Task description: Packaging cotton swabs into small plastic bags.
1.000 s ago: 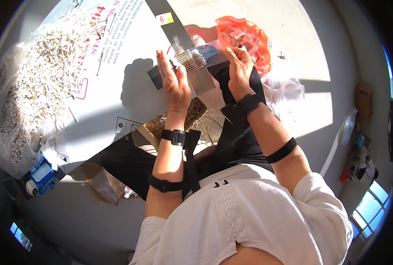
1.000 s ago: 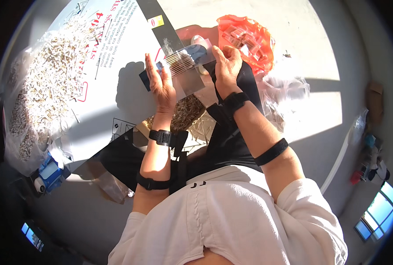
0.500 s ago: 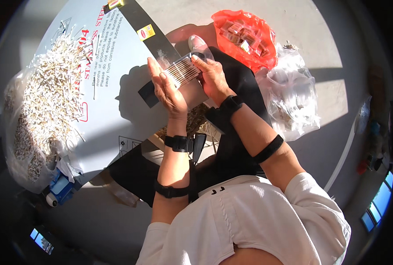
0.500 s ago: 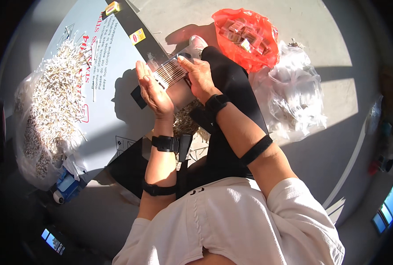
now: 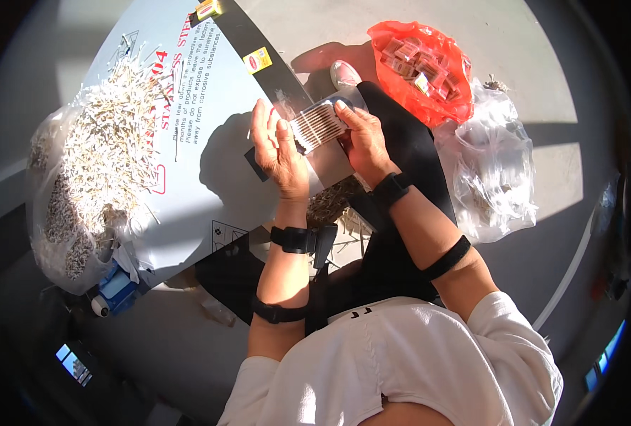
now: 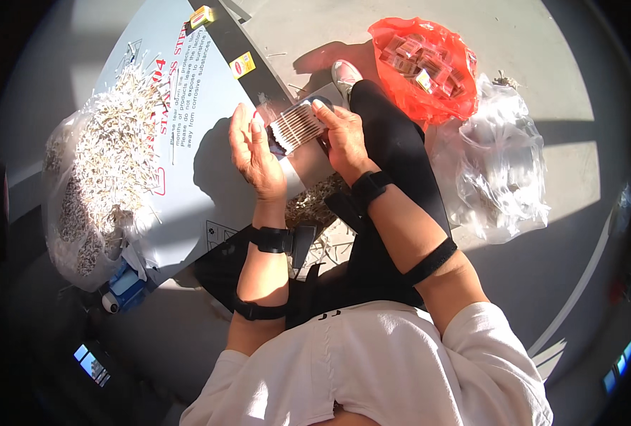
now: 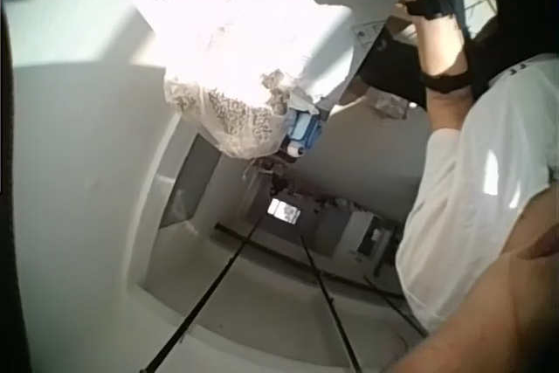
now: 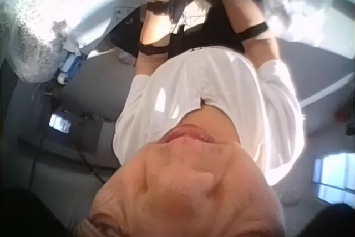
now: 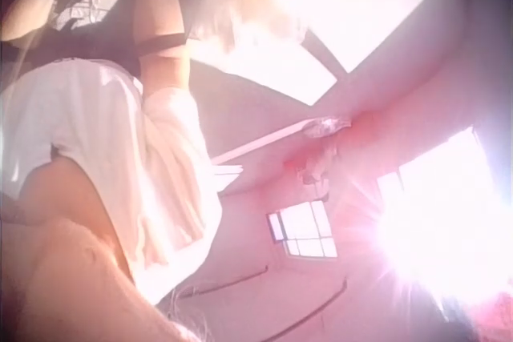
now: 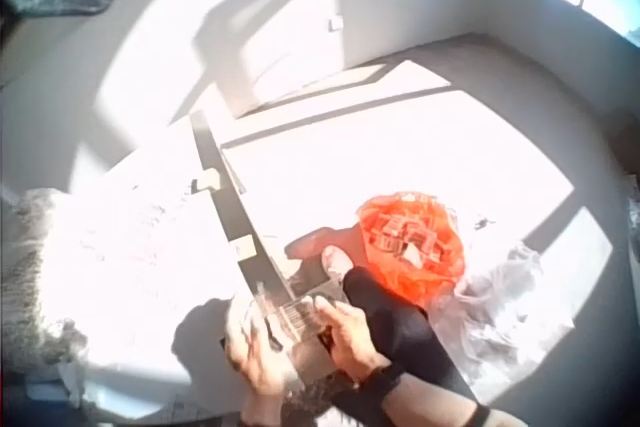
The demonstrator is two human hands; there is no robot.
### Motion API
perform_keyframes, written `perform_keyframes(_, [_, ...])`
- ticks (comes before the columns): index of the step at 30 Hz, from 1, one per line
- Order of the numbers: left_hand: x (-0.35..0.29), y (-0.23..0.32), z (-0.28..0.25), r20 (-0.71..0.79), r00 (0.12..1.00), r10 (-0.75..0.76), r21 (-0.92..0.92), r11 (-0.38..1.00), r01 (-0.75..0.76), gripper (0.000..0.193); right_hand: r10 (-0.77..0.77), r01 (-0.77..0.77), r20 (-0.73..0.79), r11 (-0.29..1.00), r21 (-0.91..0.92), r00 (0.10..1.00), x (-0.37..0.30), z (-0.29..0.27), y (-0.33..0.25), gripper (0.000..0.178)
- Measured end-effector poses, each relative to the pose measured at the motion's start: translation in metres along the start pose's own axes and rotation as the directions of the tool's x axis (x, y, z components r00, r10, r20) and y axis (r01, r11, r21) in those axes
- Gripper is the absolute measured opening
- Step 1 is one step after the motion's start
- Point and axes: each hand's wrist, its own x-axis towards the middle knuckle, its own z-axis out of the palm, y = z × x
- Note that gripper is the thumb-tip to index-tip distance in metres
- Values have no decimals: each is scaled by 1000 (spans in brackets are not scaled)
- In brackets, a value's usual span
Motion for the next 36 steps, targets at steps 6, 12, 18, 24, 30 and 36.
perform_keyframes(6, [83, -11, -75, -44, 973, 228, 576, 801, -162, 23, 88, -90, 40, 994, 58, 995, 12, -24, -1, 22])
perform_keyframes(12, [152, -9, -46, 287, 957, 49, 671, 703, -237, 26, 89, -81, -70, 990, 116, 994, 1, 2, -6, 18])
perform_keyframes(18, [176, -15, -17, 299, 950, -93, 863, 451, -228, 27, 93, -84, -58, 987, 137, 994, 8, -9, -4, 14])
perform_keyframes(24, [141, -14, -10, 415, 909, -32, 802, 485, -349, 17, 87, -73, -75, 982, 176, 993, 7, -6, -9, 12])
perform_keyframes(30, [119, -5, 10, 470, 883, 18, 565, 762, -316, 22, -332, 290, -113, 914, -283, 937, 18, 0, -39, 20])
perform_keyframes(36, [119, -16, -13, 111, 988, 106, 861, 486, -149, 32, -421, 422, 213, 502, -755, 882, 50, 31, -71, 25])
